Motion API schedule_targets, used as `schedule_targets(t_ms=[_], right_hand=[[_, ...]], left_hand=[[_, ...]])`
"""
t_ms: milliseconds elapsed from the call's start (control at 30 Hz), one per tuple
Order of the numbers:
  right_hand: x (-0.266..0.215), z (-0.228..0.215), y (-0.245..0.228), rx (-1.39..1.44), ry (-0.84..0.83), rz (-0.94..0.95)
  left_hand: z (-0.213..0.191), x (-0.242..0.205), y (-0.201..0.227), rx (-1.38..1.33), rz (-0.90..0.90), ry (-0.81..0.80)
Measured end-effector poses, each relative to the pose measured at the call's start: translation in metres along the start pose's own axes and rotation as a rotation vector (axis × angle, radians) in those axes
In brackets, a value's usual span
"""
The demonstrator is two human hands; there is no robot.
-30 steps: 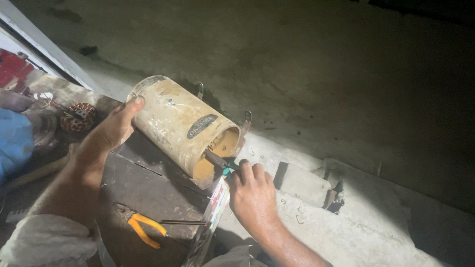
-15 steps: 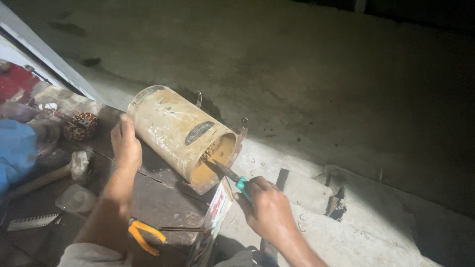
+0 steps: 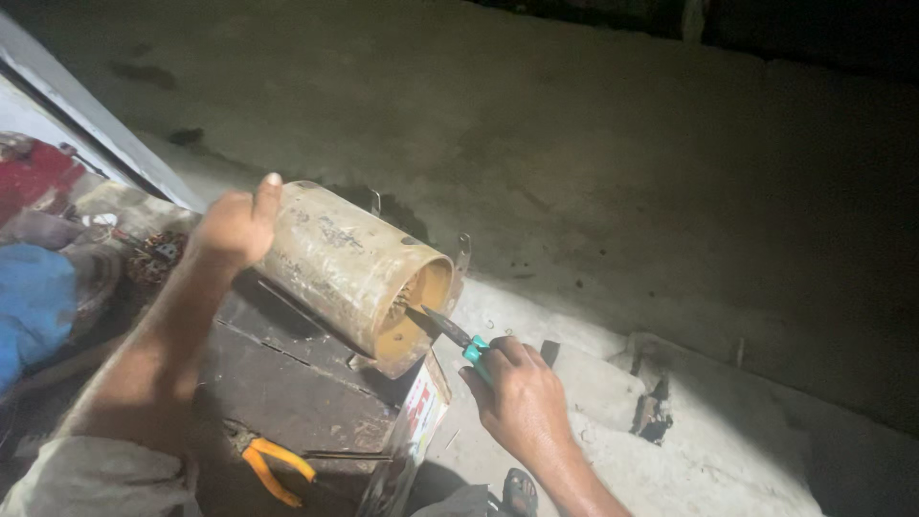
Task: The person works on a cylindrical electrical component, inserting a white strip into its interior and using pliers to adjust internal parts. They then retrieve a coil of white wire from a nearby surface.
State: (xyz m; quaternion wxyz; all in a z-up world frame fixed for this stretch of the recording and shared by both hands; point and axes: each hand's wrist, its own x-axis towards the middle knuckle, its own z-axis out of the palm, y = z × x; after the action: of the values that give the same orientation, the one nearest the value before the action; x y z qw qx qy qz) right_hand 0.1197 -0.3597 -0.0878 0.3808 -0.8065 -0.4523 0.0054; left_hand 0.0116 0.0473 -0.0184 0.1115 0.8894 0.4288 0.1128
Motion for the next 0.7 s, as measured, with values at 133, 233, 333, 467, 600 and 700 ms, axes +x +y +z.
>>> schedule_targets(t_ms=[133,233,333,467,600,700], right_hand=[[0.004,0.006,0.000,-0.013,-0.022,-0.013],[0.005,0.008,0.002,-0.003,-0.029,-0.022],[0.011,0.010,-0.001,-0.021,-0.046,-0.022],[0.010,0.014,-0.005,-0.035,-0.008,-0.082],[0.011,0.016,-0.006,-0.048,-0.059,-0.036],[0.010,0.018,-0.010,-0.054,-0.074,-0.045]], left_hand=[[-0.003,-0.013,0.010,-0.124,-0.134,0.020],[0.008,-0.043,0.002,-0.389,-0.144,0.147],[0.027,-0.055,-0.008,-0.620,-0.149,0.285],[0.059,-0.065,-0.029,-0.845,-0.074,0.433],[0.073,-0.060,-0.033,-0.771,-0.151,0.423],[0.071,-0.048,-0.030,-0.694,-0.170,0.422]])
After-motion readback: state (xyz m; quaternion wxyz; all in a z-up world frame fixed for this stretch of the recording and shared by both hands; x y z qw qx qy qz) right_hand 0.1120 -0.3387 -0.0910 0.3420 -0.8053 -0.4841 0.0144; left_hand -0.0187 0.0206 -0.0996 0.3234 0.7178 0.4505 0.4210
